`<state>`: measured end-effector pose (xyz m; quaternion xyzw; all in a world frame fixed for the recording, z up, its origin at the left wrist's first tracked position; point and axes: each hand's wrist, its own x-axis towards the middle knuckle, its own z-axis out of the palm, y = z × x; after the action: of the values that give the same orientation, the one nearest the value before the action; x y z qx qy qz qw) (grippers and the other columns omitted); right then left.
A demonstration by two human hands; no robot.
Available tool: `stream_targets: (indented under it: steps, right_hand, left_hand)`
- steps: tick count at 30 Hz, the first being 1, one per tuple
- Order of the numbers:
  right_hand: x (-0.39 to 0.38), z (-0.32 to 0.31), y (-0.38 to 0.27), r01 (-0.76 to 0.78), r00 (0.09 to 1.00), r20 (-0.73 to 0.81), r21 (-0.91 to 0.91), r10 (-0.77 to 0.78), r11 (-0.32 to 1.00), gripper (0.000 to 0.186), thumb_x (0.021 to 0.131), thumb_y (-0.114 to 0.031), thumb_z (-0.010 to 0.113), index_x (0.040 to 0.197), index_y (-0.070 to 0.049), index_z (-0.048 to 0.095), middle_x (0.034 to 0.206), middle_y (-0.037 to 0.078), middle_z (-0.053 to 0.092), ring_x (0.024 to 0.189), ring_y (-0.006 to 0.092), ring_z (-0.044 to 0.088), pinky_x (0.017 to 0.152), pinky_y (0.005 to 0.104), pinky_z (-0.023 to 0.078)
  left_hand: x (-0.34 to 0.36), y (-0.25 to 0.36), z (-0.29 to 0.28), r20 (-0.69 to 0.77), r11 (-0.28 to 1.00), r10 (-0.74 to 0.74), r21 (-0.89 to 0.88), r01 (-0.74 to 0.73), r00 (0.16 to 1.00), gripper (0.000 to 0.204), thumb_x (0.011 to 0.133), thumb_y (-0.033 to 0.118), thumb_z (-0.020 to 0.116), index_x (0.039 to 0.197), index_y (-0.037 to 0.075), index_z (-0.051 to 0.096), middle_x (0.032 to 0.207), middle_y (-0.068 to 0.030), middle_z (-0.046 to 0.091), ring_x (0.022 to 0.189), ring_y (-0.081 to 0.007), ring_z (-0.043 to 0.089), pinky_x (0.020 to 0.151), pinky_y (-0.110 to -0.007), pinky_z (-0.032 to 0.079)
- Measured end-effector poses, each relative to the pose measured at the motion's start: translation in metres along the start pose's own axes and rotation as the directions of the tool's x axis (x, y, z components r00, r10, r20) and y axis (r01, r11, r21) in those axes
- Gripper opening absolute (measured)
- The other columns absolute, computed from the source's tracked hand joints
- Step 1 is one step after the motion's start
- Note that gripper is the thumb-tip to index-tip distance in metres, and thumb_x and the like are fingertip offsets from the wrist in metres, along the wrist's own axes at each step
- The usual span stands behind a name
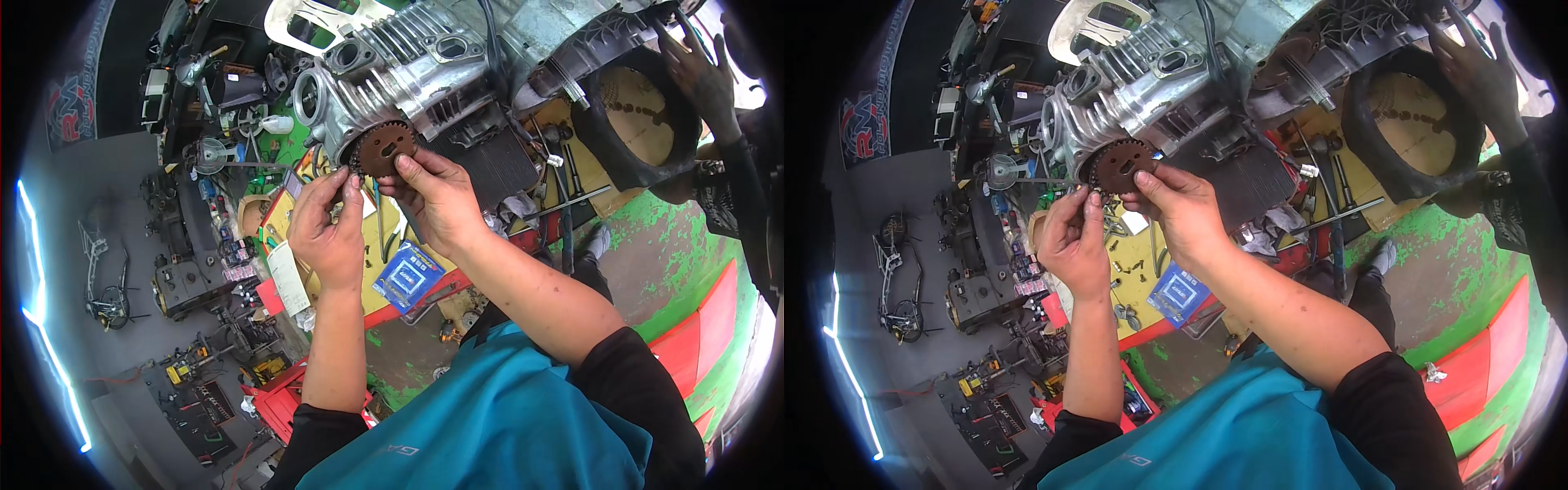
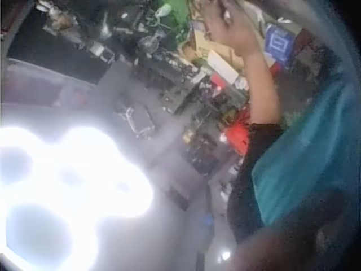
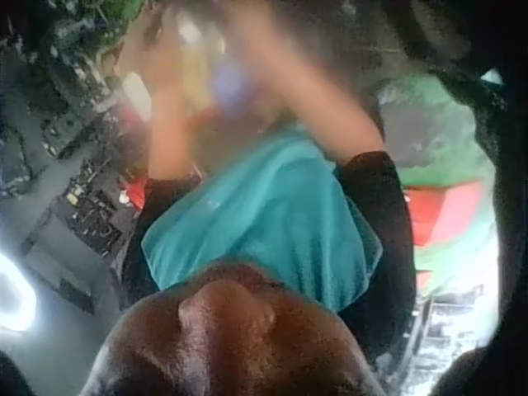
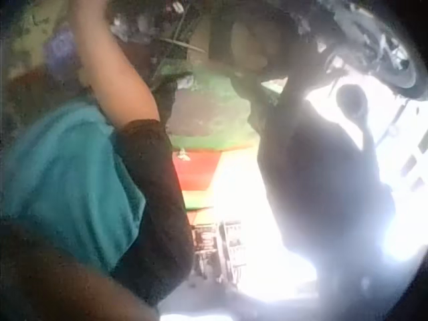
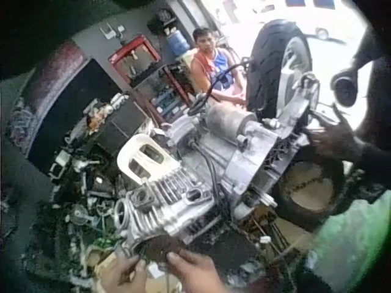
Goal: The person works on a disassembled motorcycle engine on a workbench, using a torque wrench to tighten bolts and installing a gear into the engine casing. They handle the engine block, a gear, and various tools while a coworker assists.
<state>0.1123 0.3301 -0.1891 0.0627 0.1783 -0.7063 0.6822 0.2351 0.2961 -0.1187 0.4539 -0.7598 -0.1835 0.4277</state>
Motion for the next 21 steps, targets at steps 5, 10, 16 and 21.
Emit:
stream_targets:
  steps: [5,10,16,21]
  right_hand:
    - [0.000,0.005,-0.005,0.048,0.998,-0.029,-0.088,-0.051,0.995,0.027,0.101,-0.010,0.069,0.123,0.004,0.069,0.109,0.013,0.075,0.095,0.0201,0.072,0.090,0.0343,0.060]
    - [-0.002,0.011,-0.004,0.355,0.927,0.027,-0.388,-0.374,0.851,0.023,0.098,-0.013,0.074,0.109,0.007,0.074,0.087,0.009,0.075,0.079,0.0103,0.066,0.073,0.0264,0.054]
    - [-0.009,0.022,-0.028,0.378,0.851,0.213,-0.883,-0.480,0.279,0.017,0.098,-0.013,0.068,0.098,0.003,0.072,0.075,0.026,0.063,0.059,0.0342,0.063,0.058,0.0391,0.048]
    - [-0.010,0.027,-0.049,0.345,0.852,0.290,-0.937,-0.435,0.052,0.019,0.096,-0.016,0.070,0.091,0.002,0.074,0.075,0.027,0.064,0.069,0.0464,0.064,0.059,0.0437,0.049]
  left_hand:
    - [-0.007,-0.001,0.003,0.026,0.986,-0.122,-0.108,0.124,0.992,0.027,0.091,-0.008,0.074,0.118,-0.007,0.069,0.107,-0.0115,0.073,0.093,-0.0136,0.070,0.083,-0.026,0.058]
    - [-0.014,0.005,0.021,-0.066,0.955,-0.238,-0.196,0.221,0.969,0.027,0.094,-0.004,0.074,0.119,-0.009,0.066,0.106,-0.0124,0.074,0.094,-0.0143,0.072,0.087,-0.027,0.059]
    - [-0.020,0.004,0.038,-0.167,0.881,-0.393,-0.351,0.318,0.904,0.021,0.096,0.004,0.076,0.111,-0.008,0.067,0.101,-0.0111,0.074,0.088,-0.0133,0.070,0.083,-0.025,0.057]
    - [-0.024,0.010,0.050,-0.184,0.874,-0.398,-0.373,0.311,0.899,0.021,0.095,0.011,0.078,0.105,-0.006,0.070,0.097,-0.0076,0.073,0.085,-0.0089,0.064,0.077,-0.023,0.051]
